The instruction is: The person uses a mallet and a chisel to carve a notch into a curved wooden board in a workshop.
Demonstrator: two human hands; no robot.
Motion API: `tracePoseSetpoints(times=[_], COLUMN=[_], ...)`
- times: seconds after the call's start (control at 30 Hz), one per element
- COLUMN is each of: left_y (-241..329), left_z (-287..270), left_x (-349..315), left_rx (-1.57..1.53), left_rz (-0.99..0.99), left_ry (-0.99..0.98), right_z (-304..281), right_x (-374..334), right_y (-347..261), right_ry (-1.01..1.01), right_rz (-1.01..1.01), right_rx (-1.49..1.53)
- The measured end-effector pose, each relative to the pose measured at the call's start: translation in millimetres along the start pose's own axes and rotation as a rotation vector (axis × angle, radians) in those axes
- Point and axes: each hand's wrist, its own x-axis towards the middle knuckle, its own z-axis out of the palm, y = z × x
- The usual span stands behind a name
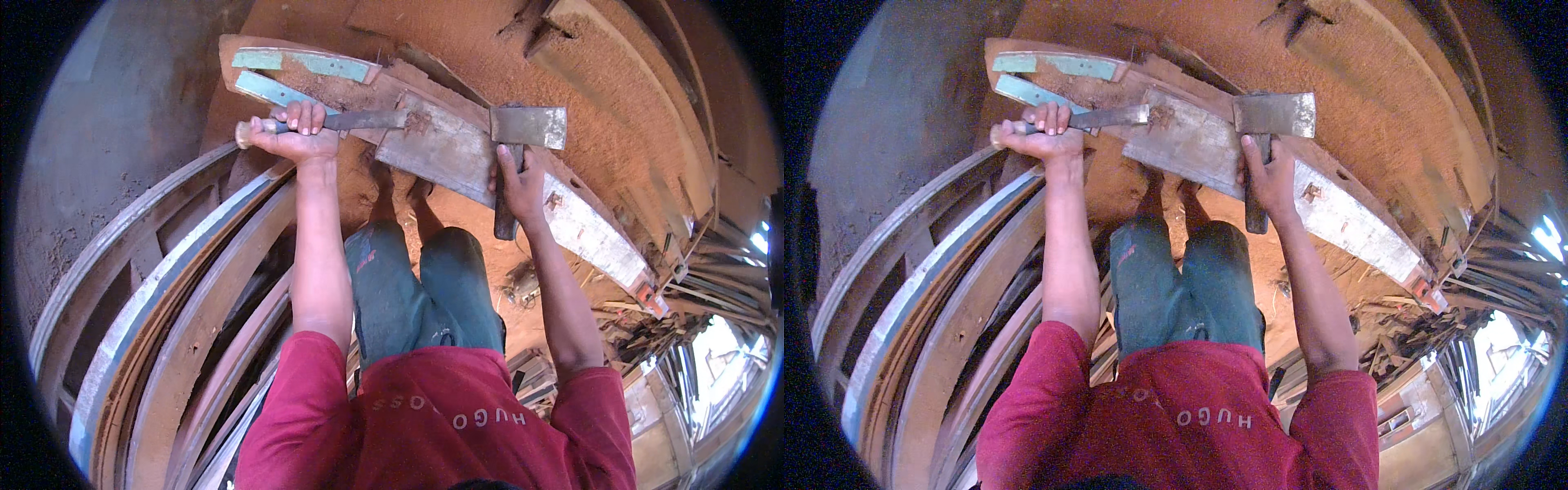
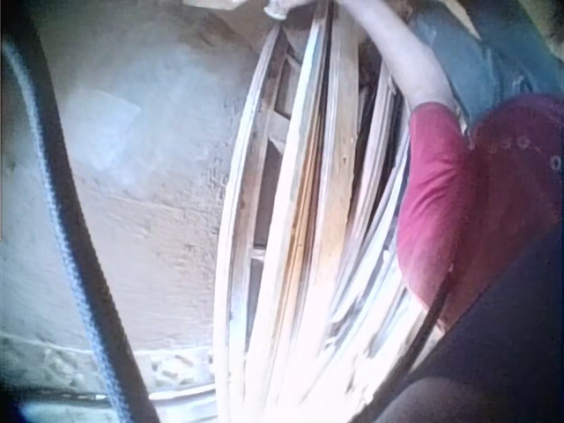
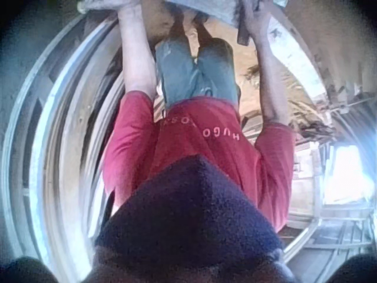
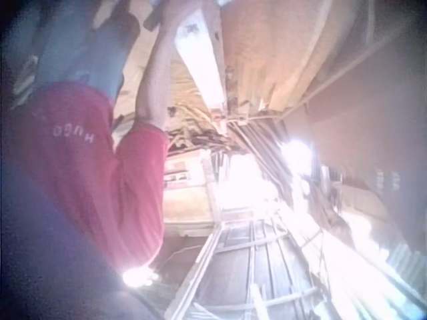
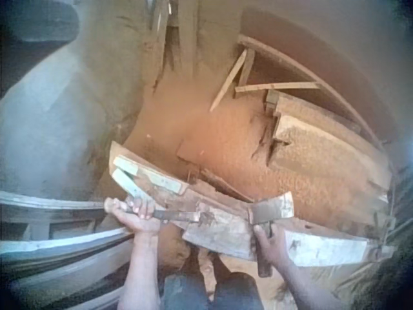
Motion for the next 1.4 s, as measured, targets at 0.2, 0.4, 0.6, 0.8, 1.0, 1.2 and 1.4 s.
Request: tracePoseSetpoints(times=[0.2,0.4,0.6,0.8,1.0,1.2,1.4], left_y=[2,29,-42,-66,-70,-78,-97], left_z=[-3,83,106,104,106,113,127], left_x=[-28,-67,-141,-156,-142,-134,-127], left_rx=[-0.049,0.228,0.905,1.196,1.275,1.305,1.358], left_rz=[-0.003,0.288,0.454,0.531,0.516,0.437,0.409], left_ry=[0.184,-0.106,-1.251,-1.458,-1.407,-1.379,-1.164], right_z=[4,5,-2,-22,-43,-53,-100], right_x=[-2,2,-18,-62,-88,-98,-124], right_y=[18,4,7,24,21,5,-64], right_ry=[0.053,0.081,0.141,0.373,0.338,0.337,0.526], right_rz=[-0.011,-0.021,-0.087,-0.033,-0.055,-0.157,-0.077], right_rx=[-0.014,0.061,0.004,-0.191,-0.022,-0.100,0.341])
